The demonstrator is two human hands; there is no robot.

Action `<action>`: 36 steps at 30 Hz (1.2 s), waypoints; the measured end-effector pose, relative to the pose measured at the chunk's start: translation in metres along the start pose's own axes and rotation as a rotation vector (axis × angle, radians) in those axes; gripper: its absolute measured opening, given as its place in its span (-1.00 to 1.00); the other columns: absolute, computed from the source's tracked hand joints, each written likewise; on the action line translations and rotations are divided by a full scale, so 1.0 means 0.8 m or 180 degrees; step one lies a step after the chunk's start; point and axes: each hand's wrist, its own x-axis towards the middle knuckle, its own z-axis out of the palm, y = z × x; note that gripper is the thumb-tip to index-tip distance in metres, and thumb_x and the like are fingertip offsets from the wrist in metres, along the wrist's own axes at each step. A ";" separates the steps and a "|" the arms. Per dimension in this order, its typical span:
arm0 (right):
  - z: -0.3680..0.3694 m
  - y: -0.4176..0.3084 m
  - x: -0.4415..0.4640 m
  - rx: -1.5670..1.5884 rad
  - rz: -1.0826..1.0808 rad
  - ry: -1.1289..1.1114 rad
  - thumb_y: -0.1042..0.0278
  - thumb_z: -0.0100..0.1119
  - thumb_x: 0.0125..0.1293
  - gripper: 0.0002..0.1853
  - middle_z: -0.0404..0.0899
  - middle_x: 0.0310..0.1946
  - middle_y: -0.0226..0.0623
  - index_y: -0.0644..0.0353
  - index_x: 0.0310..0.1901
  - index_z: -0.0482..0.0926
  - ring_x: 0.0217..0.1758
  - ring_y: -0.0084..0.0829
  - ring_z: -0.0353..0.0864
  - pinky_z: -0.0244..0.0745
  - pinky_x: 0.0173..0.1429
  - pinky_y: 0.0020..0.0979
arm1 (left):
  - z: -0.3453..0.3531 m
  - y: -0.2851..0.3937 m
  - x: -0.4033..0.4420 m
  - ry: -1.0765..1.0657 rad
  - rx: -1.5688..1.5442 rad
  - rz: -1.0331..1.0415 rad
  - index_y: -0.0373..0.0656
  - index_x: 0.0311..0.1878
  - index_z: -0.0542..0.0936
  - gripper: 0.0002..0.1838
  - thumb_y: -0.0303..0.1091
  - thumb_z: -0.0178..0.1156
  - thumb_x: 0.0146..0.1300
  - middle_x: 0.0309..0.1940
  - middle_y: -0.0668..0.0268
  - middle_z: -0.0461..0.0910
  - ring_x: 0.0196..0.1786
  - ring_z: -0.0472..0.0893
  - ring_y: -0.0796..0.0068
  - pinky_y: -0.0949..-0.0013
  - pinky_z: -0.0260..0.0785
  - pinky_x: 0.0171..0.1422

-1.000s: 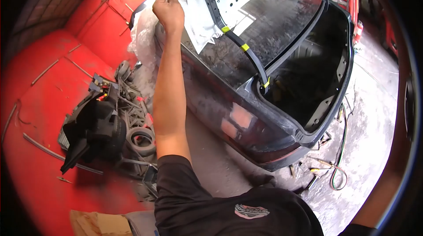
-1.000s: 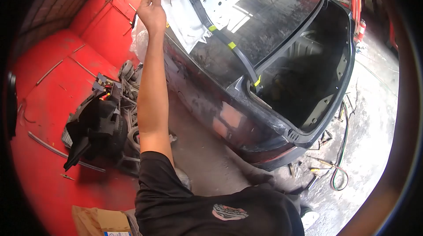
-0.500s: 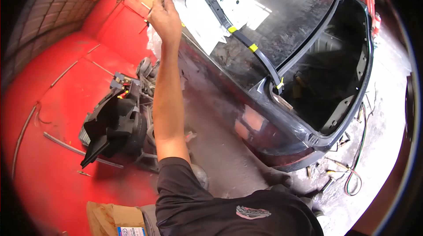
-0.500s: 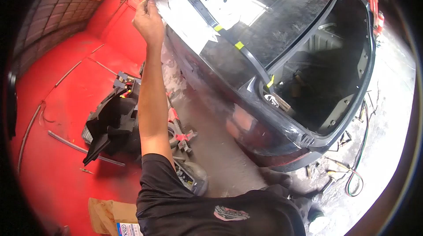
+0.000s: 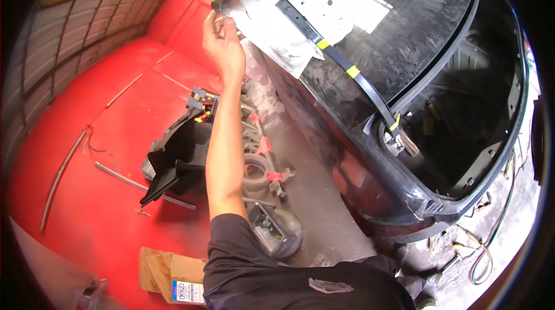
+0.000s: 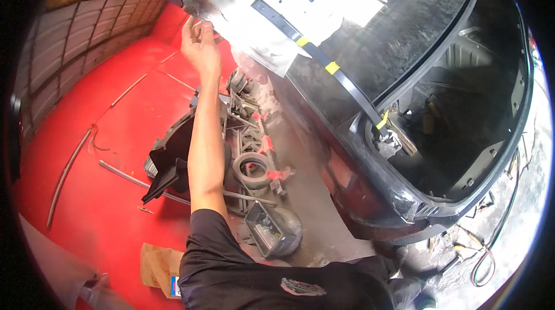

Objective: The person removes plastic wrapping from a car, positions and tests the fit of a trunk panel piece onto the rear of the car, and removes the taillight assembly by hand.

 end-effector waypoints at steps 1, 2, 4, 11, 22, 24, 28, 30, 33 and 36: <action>0.003 0.004 -0.004 0.0038 0.0031 -0.0023 0.31 0.43 0.33 -0.74 0.76 -0.20 -0.12 0.23 -0.02 0.71 -0.18 -0.34 0.77 0.65 -0.05 -0.28 | 0.003 0.005 0.000 0.0091 0.0098 0.0106 -0.47 0.20 0.57 -0.69 -0.46 0.16 0.52 -0.26 0.26 0.66 -0.29 0.66 0.55 0.40 0.60 -0.30; 0.006 0.008 -0.008 0.0068 0.0039 -0.0043 0.31 0.43 0.33 -0.74 0.76 -0.20 -0.12 0.23 -0.02 0.71 -0.18 -0.34 0.77 0.65 -0.04 -0.28 | 0.002 0.002 0.005 0.0047 0.0121 0.0098 -0.46 0.16 0.59 -0.71 -0.44 0.16 0.52 -0.30 0.27 0.66 -0.33 0.66 0.55 0.40 0.59 -0.33; 0.011 0.016 -0.015 0.0141 0.0101 -0.0087 0.31 0.43 0.33 -0.73 0.76 -0.19 -0.11 0.23 -0.01 0.70 -0.17 -0.33 0.76 0.65 -0.04 -0.27 | -0.005 -0.007 0.018 -0.0040 0.0173 0.0078 -0.44 0.08 0.62 -0.75 -0.42 0.18 0.52 -0.39 0.29 0.66 -0.43 0.66 0.56 0.41 0.57 -0.39; 0.029 0.038 -0.028 0.0343 0.0185 -0.0165 0.30 0.42 0.34 -0.71 0.75 -0.17 -0.09 0.23 0.02 0.68 -0.15 -0.31 0.76 0.64 -0.02 -0.26 | -0.007 -0.002 0.027 -0.0135 0.1408 0.0640 -0.45 -0.04 0.60 -0.70 -0.31 0.16 0.55 -0.55 0.29 0.60 -0.56 0.61 0.54 0.39 0.56 -0.45; 0.038 0.054 -0.045 0.0455 0.0261 -0.0246 0.29 0.41 0.35 -0.67 0.73 -0.13 -0.06 0.22 0.07 0.65 -0.13 -0.27 0.75 0.64 0.01 -0.24 | -0.002 -0.004 0.022 -0.0094 0.1049 0.0719 -0.41 -0.15 0.57 -0.80 -0.42 0.10 0.54 -0.61 0.34 0.50 -0.60 0.54 0.57 0.36 0.42 -0.52; 0.036 0.054 -0.046 0.0420 0.0267 -0.0238 0.29 0.41 0.35 -0.67 0.73 -0.12 -0.06 0.22 0.08 0.64 -0.12 -0.27 0.75 0.63 0.01 -0.24 | -0.001 -0.006 0.022 -0.0111 0.1066 0.0794 -0.41 -0.14 0.55 -0.80 -0.43 0.09 0.54 -0.58 0.35 0.49 -0.59 0.54 0.59 0.39 0.44 -0.54; 0.028 0.049 -0.054 0.0281 0.0291 -0.0262 0.28 0.41 0.35 -0.65 0.72 -0.11 -0.04 0.22 0.09 0.63 -0.11 -0.25 0.74 0.63 0.02 -0.23 | -0.006 -0.021 0.030 -0.0064 0.1312 0.1010 -0.41 -0.18 0.53 -0.82 -0.45 0.10 0.50 -0.54 0.32 0.47 -0.52 0.49 0.54 0.29 0.31 -0.42; 0.023 0.045 -0.058 0.0206 0.0302 -0.0273 0.28 0.41 0.35 -0.65 0.72 -0.10 -0.04 0.22 0.10 0.63 -0.11 -0.25 0.74 0.63 0.03 -0.22 | -0.002 -0.031 0.033 0.0028 0.1272 0.1054 -0.42 -0.19 0.52 -0.82 -0.44 0.09 0.44 -0.52 0.18 0.52 -0.46 0.50 0.29 0.13 0.29 -0.31; 0.012 0.039 -0.066 0.0084 0.0343 -0.0299 0.28 0.40 0.35 -0.63 0.72 -0.10 -0.03 0.22 0.12 0.62 -0.10 -0.24 0.74 0.63 0.03 -0.22 | 0.009 -0.031 0.030 0.0180 0.1143 0.1283 -0.46 -0.11 0.56 -0.79 -0.45 0.07 0.41 -0.43 0.00 0.62 -0.39 0.55 0.04 0.05 0.37 -0.20; 0.000 0.033 -0.077 -0.0060 0.0388 -0.0307 0.28 0.40 0.36 -0.62 0.71 -0.09 -0.02 0.22 0.13 0.61 -0.09 -0.23 0.74 0.62 0.04 -0.21 | 0.011 -0.022 0.023 0.0176 0.1250 0.0998 -0.55 -0.05 0.56 -0.73 -0.44 0.07 0.48 -0.34 0.06 0.66 -0.30 0.59 0.31 0.21 0.44 -0.13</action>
